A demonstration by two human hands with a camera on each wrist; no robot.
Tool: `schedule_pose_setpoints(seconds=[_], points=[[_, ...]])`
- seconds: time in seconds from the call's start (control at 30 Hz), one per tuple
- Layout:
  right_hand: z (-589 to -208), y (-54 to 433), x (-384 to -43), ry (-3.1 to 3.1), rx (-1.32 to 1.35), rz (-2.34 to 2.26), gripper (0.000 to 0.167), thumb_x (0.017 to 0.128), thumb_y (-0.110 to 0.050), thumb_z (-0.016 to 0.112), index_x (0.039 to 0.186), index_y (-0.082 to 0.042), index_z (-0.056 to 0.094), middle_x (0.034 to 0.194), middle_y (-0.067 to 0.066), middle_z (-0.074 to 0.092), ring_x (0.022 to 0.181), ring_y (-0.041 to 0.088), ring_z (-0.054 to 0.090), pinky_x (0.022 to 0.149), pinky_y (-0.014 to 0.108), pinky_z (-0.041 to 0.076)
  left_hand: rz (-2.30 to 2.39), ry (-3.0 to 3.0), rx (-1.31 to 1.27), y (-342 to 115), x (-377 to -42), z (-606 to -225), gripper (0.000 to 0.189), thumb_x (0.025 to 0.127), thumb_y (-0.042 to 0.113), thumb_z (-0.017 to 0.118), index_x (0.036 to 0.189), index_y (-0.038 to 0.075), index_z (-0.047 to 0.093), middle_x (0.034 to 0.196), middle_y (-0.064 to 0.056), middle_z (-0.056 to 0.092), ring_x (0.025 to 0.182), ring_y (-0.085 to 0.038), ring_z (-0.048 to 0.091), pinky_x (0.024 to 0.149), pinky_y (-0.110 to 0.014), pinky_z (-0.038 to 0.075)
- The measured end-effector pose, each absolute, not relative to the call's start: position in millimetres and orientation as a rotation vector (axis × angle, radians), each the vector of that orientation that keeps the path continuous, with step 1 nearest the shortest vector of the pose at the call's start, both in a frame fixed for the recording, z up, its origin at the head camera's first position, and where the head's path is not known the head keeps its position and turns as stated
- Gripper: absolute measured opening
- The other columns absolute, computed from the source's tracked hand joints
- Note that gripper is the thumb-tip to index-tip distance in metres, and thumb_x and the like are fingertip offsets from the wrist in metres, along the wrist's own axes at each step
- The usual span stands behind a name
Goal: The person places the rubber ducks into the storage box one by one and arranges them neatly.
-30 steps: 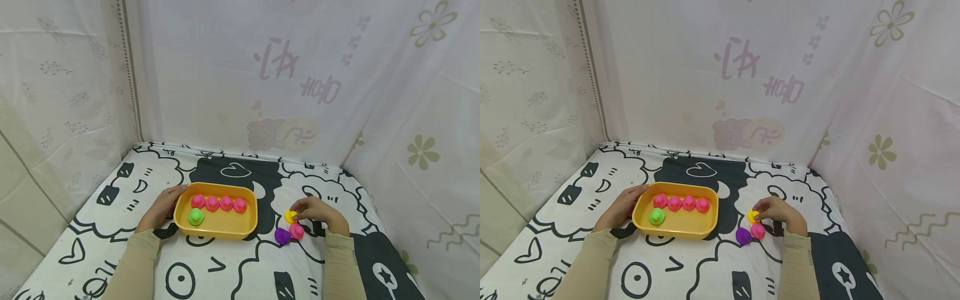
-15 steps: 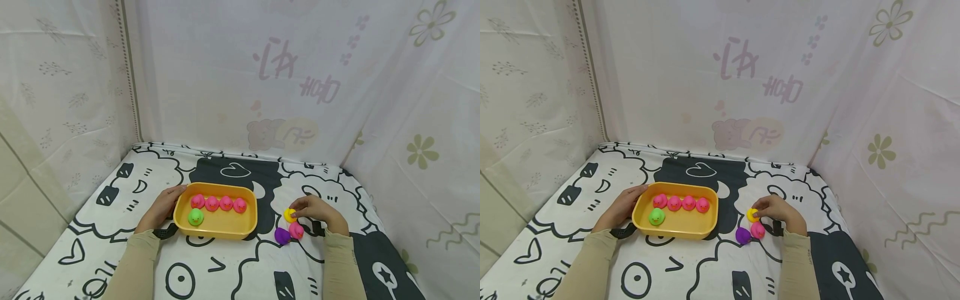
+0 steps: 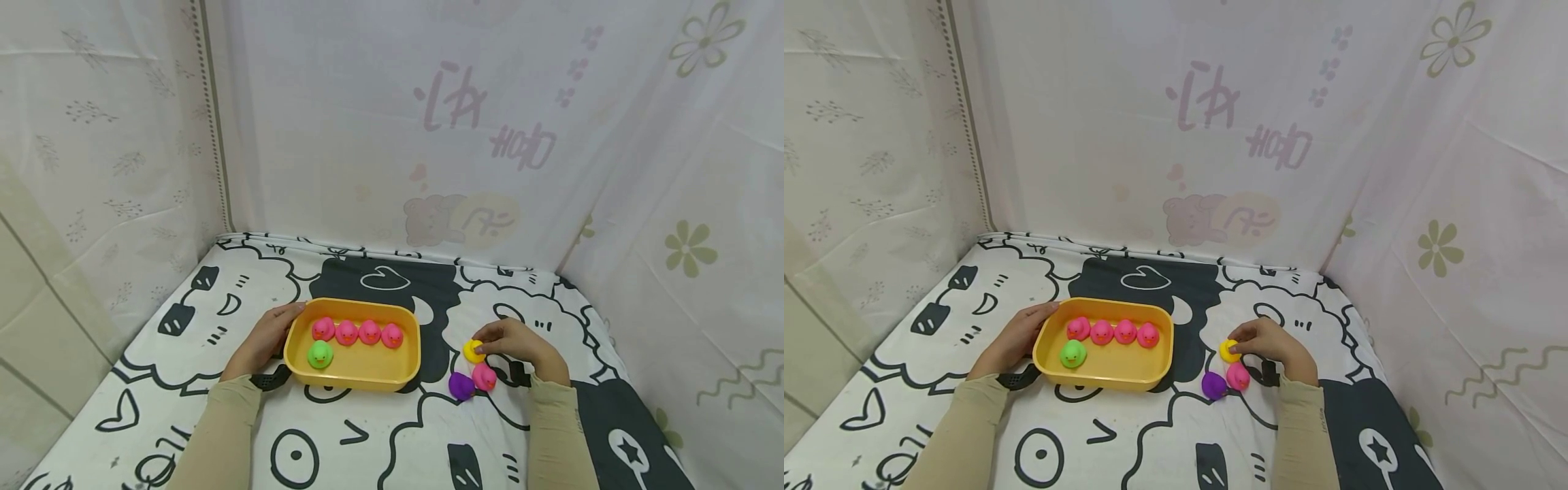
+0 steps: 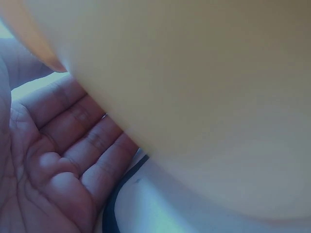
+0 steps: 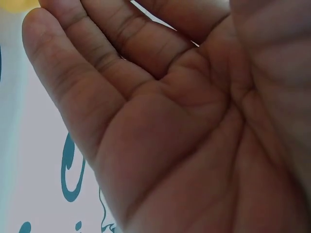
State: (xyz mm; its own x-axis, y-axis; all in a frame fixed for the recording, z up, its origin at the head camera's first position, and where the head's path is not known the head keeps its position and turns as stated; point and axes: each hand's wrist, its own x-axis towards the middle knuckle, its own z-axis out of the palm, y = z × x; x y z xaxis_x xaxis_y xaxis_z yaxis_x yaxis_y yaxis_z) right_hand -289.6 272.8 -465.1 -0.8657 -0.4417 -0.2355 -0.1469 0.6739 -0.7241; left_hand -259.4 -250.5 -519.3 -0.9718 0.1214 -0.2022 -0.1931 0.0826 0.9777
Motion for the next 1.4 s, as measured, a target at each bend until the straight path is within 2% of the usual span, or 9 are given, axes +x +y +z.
schedule_pose_setpoints(seconds=[0.6,1.03,1.4], points=[[-466.3,268.6,-290.7,2.488,-0.439,-1.065,0.035,0.088,-0.032,0.079,0.113,-0.008,0.074,0.102,0.004,0.073,0.090,0.026,0.068,0.085,0.037,0.058,1.991,2.118,-0.065,-249.4,-257.7,-516.4,0.081,0.095,0.065,0.053,0.151,0.007,0.044,0.150,-0.017,0.048,0.123,-0.027,0.056,0.095,-0.028,0.053],[-466.5,258.0,-292.1,2.589,-0.550,-1.018,0.034,0.088,-0.039,0.078,0.112,-0.016,0.076,0.102,-0.001,0.074,0.094,0.020,0.066,0.087,0.039,0.056,2.006,2.110,-0.062,-249.0,-256.7,-515.8,0.079,0.097,0.063,0.052,0.150,0.005,0.045,0.147,-0.018,0.050,0.114,-0.025,0.059,0.089,-0.026,0.055],[-464.3,242.1,-290.3,2.621,-0.613,-0.993,0.031,0.089,-0.040,0.077,0.111,-0.019,0.076,0.103,-0.005,0.074,0.098,0.020,0.066,0.087,0.039,0.057,1.980,2.129,-0.068,-249.7,-259.1,-518.5,0.080,0.096,0.064,0.052,0.149,0.005,0.046,0.147,-0.017,0.050,0.119,-0.026,0.058,0.093,-0.027,0.053]])
